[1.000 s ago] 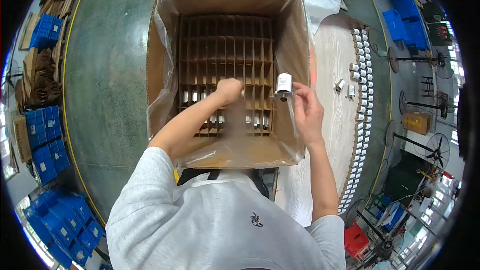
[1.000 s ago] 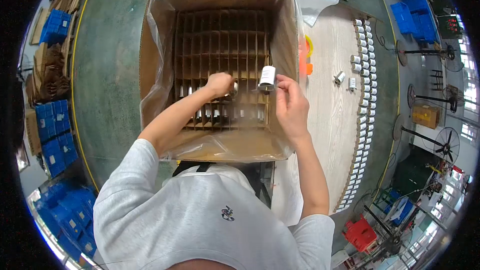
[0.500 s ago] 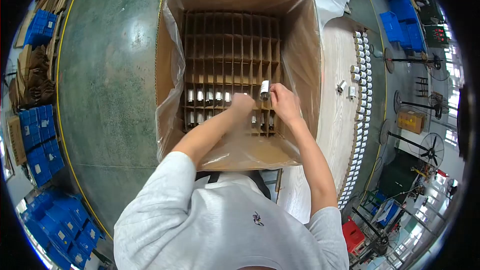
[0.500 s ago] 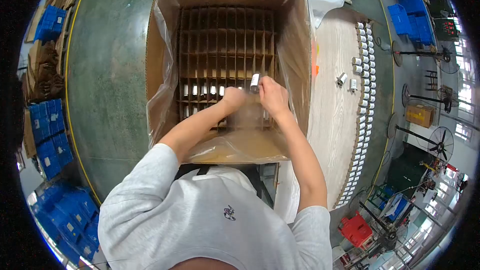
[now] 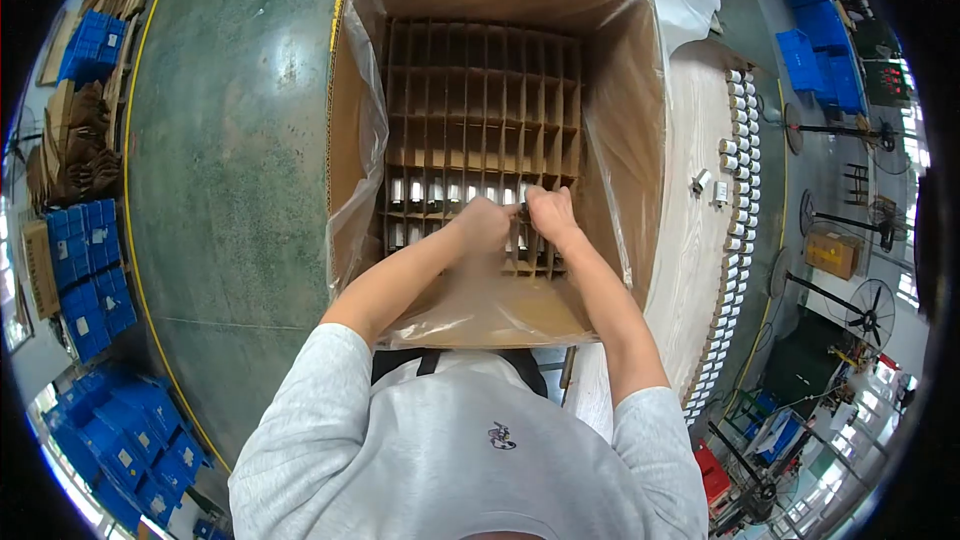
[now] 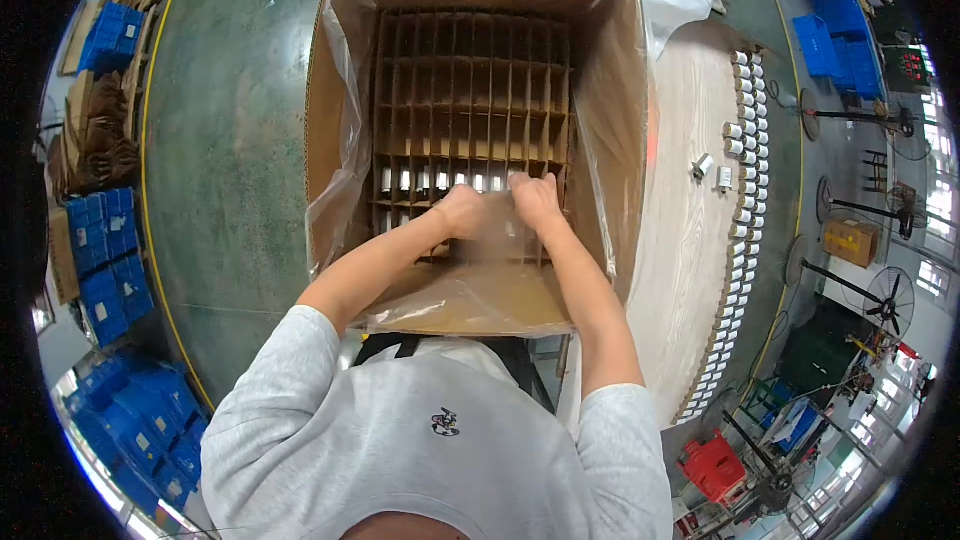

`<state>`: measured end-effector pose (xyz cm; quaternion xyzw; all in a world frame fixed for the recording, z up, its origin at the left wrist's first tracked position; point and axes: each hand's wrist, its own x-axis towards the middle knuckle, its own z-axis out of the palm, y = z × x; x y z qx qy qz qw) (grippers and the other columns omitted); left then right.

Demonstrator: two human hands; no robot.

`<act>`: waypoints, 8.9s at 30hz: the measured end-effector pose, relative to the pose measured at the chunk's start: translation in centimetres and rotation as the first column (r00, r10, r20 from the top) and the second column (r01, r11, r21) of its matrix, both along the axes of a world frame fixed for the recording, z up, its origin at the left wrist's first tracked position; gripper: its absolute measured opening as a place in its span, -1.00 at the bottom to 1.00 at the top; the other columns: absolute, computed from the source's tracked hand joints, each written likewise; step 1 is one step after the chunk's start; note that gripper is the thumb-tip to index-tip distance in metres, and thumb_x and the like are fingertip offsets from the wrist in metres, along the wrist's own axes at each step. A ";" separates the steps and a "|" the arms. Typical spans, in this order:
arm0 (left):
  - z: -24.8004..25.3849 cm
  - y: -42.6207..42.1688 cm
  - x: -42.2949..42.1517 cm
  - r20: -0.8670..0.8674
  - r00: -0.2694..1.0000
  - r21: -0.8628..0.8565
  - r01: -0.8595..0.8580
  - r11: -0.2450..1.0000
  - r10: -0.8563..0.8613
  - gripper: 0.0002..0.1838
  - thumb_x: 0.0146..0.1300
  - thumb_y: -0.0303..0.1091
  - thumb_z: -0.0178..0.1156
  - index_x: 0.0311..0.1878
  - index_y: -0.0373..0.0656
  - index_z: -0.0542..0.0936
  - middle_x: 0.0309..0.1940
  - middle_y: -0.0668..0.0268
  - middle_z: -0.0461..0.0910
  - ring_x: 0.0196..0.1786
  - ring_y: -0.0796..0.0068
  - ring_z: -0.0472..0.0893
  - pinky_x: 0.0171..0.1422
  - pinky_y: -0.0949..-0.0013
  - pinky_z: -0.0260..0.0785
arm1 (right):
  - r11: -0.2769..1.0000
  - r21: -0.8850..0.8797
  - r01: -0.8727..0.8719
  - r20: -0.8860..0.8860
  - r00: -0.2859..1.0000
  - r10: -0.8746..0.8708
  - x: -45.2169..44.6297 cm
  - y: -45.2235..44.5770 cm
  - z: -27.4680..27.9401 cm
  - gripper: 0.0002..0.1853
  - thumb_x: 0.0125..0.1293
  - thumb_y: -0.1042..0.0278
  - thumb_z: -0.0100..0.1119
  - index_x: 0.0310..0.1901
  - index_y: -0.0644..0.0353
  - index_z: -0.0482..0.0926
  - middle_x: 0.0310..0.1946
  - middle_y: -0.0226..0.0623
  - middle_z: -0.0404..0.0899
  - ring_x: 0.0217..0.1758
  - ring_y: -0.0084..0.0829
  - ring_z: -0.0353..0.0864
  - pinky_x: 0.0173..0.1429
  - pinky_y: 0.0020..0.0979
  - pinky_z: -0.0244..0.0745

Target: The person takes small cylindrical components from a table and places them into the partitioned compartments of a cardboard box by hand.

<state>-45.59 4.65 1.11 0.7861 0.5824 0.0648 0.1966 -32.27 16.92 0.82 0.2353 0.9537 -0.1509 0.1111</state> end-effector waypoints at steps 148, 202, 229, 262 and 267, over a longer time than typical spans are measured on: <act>1.3 6.4 2.7 0.000 0.987 -0.214 0.155 0.964 -0.159 -0.80 -0.08 -0.23 0.11 -0.55 -0.14 0.61 0.12 0.27 0.45 -0.21 0.19 0.60 -0.17 0.10 0.43 | 0.848 0.210 0.486 -0.764 0.623 -0.168 9.3 0.7 19.5 -0.79 0.04 0.37 0.06 -0.25 0.12 0.55 -0.28 -0.24 0.56 -0.23 -0.24 0.55 -0.16 -0.20 0.45; 3.3 0.4 44.5 0.223 0.900 -0.298 0.428 0.853 -0.374 -0.89 0.05 -0.32 0.12 -0.33 -0.04 0.55 -0.15 0.27 0.55 -0.01 0.20 0.50 0.21 -0.33 0.02 | -0.804 -0.264 0.533 0.465 -0.660 -0.590 58.9 -19.2 6.4 -0.12 0.08 -0.01 0.17 0.36 0.09 -0.05 0.05 0.20 0.37 0.03 0.00 0.48 -0.03 -0.10 0.46; 0.1 1.9 47.2 0.280 0.917 -0.118 0.327 0.938 -0.284 -0.93 0.11 -0.41 0.11 -0.32 -0.11 0.47 -0.36 0.18 0.47 -0.35 0.09 0.53 -0.32 0.14 0.39 | -0.451 -0.078 0.889 -0.021 -0.454 -0.891 57.1 -17.2 6.2 -0.10 -0.08 0.10 0.30 0.26 0.28 0.09 0.13 0.28 0.22 0.13 0.16 0.34 0.04 -0.06 0.40; 11.3 3.3 -11.7 -0.248 0.696 -0.002 -0.696 0.718 0.674 -0.88 0.03 -0.46 0.07 -0.32 -0.16 0.53 -0.35 0.09 0.58 -0.19 0.09 0.56 -0.17 0.09 0.39 | 0.219 -0.333 0.917 -0.089 0.200 -0.976 41.7 -7.8 9.0 -0.88 0.21 0.41 0.09 -0.35 0.29 0.48 -0.45 -0.25 0.53 -0.41 -0.51 0.55 -0.29 -0.49 0.41; 10.1 1.6 -15.1 -0.366 0.713 -0.136 -0.676 0.724 0.598 -0.82 0.00 -0.51 0.04 -0.29 -0.21 0.56 -0.31 0.03 0.59 -0.16 0.02 0.58 -0.10 0.09 0.45 | 0.471 -0.368 0.802 -0.497 0.259 -0.828 32.4 -0.7 15.1 -0.87 0.30 0.53 -0.07 -0.15 0.34 0.39 -0.22 -0.21 0.47 -0.24 -0.47 0.52 -0.12 -0.50 0.41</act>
